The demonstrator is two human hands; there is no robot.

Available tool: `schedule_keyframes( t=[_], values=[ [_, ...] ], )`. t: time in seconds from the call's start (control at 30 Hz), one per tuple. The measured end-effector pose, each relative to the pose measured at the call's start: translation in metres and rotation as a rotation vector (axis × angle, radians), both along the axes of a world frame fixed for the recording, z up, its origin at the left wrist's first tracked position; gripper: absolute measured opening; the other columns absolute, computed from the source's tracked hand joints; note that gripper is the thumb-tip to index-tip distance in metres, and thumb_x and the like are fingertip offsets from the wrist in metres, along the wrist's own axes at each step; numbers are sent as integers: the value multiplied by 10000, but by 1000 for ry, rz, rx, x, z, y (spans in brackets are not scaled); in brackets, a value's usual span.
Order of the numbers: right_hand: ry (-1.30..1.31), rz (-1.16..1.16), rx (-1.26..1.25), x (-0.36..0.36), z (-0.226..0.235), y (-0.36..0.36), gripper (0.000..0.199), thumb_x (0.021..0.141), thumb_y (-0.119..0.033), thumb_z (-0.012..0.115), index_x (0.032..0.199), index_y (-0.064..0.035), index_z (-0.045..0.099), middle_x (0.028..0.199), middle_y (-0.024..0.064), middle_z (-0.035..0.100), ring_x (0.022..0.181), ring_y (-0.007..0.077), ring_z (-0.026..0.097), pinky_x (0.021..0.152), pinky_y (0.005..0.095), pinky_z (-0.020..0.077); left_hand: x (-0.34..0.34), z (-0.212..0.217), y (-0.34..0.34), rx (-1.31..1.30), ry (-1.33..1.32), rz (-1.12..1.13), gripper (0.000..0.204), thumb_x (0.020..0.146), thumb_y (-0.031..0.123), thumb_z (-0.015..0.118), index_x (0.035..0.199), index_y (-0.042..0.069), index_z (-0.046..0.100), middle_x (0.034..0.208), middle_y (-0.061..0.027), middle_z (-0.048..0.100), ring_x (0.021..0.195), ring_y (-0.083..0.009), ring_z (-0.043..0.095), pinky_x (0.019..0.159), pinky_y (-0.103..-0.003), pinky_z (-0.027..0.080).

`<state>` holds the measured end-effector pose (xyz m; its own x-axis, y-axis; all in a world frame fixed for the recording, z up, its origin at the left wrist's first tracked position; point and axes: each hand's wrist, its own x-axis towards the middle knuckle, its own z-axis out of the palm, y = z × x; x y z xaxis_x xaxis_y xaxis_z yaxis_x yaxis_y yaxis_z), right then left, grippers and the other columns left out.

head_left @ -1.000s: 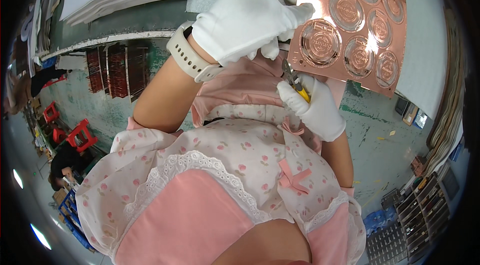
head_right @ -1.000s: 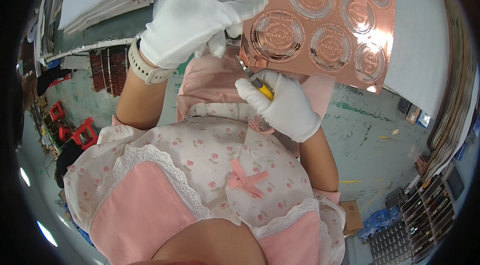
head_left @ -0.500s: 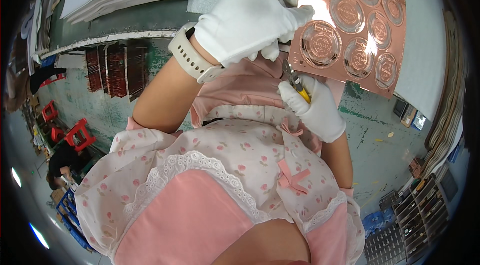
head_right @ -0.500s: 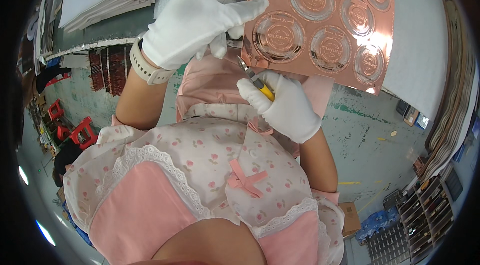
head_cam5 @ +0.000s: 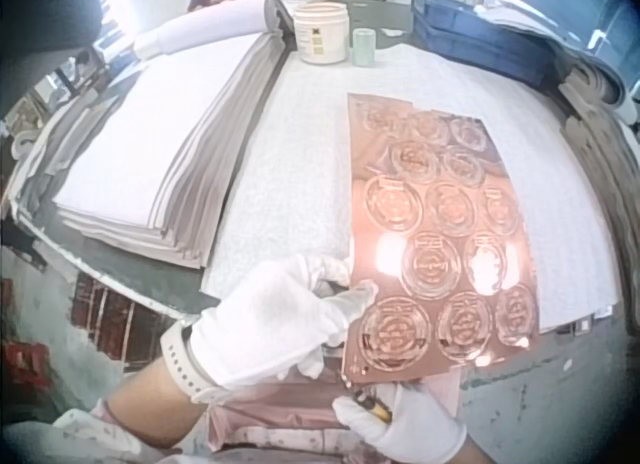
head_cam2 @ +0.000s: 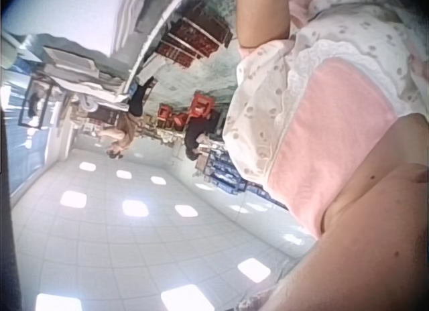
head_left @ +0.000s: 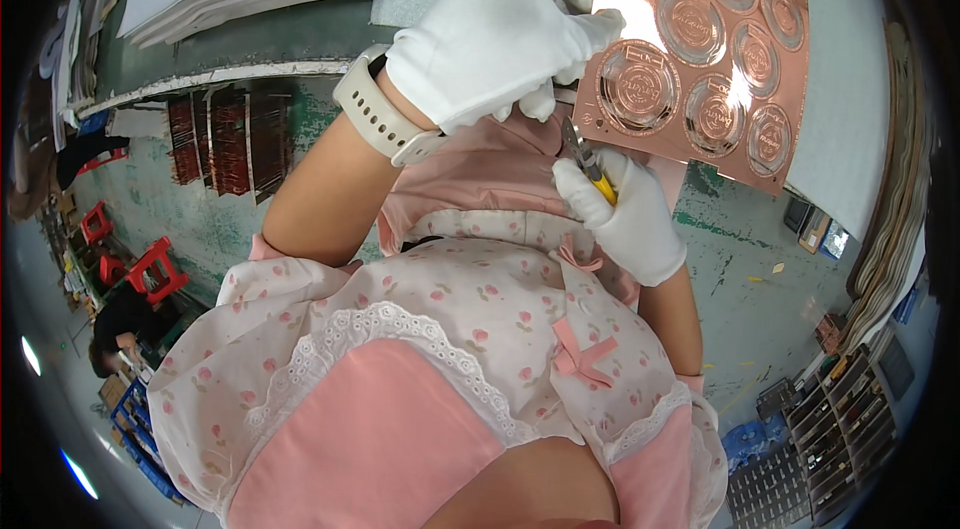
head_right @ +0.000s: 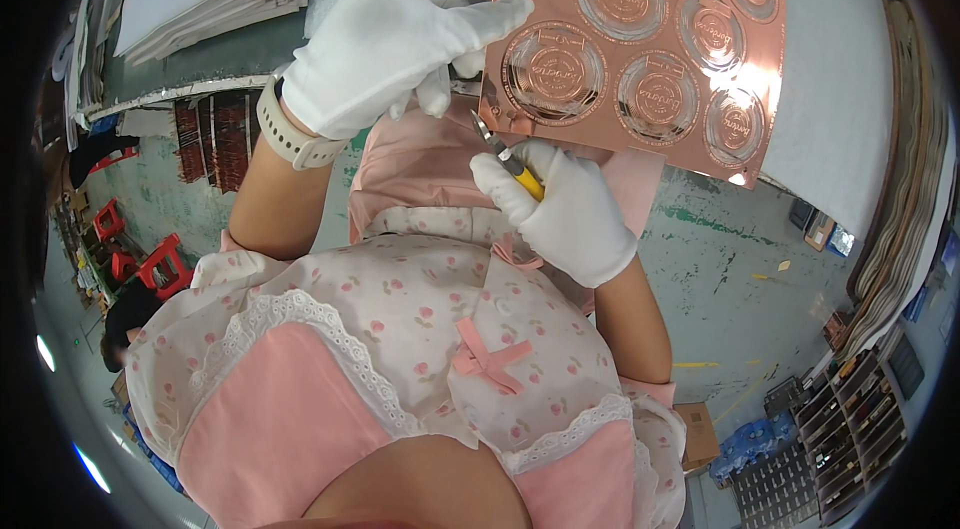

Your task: The person uses pliers to cut circular copper foil pieces from a larger copper sheet. They repeatedly lift the sheet, cut out the circles, and place the finished pieces into a white container. The process is repeated for multiple sheets throughout the video.

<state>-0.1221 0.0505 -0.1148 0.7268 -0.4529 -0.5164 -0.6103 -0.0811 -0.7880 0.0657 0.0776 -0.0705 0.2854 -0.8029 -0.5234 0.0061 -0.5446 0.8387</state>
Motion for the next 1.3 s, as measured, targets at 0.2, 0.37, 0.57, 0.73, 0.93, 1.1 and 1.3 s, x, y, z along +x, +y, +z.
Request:
schedule_keyframes(
  t=[0.2,0.37,0.57,0.73,0.93,1.1,1.3],
  values=[
    [10,7,-19,-1,2,0,374,846,-367,596,867,6,608,670,130,614,596,233,609,563,305,469,0,0,0,-4,9,-3,474,780,349,682,1043,-28,566,586,-24,563,358,-58,474,318,-175,346],
    [41,6,-17,0,2,-1,374,849,-372,589,875,0,609,683,132,618,607,243,613,573,305,471,-1,0,0,7,5,9,478,781,346,682,1048,-31,562,590,-23,559,356,-62,473,316,-177,346],
    [39,5,-34,0,2,0,389,845,-386,585,888,0,609,703,144,625,634,261,623,590,314,478,-1,1,0,12,8,2,466,782,344,681,1047,-22,566,589,-20,554,352,-63,470,315,-178,345],
    [-22,-1,-89,-4,-3,3,396,842,-384,586,885,9,605,709,163,623,657,294,628,592,335,481,1,0,0,12,22,1,436,782,340,681,1031,-3,579,590,-17,553,349,-63,468,314,-177,344],
    [17,8,-45,-2,-1,1,402,846,-390,581,870,11,599,697,170,616,648,313,623,577,344,478,1,0,0,8,13,-4,434,782,338,681,1023,-8,580,584,-15,554,350,-62,469,314,-177,343],
    [40,9,-57,-1,1,1,406,849,-395,575,846,11,591,684,167,613,638,312,621,567,345,475,-1,1,0,1,17,12,439,784,341,678,1023,-15,581,585,-17,555,350,-61,467,316,-178,341],
    [24,7,-91,-1,2,2,399,846,-377,583,834,22,591,688,176,613,637,317,620,564,344,477,0,1,0,0,7,3,426,787,335,676,1022,-10,589,588,-18,559,350,-58,458,322,-180,340]
  ],
)
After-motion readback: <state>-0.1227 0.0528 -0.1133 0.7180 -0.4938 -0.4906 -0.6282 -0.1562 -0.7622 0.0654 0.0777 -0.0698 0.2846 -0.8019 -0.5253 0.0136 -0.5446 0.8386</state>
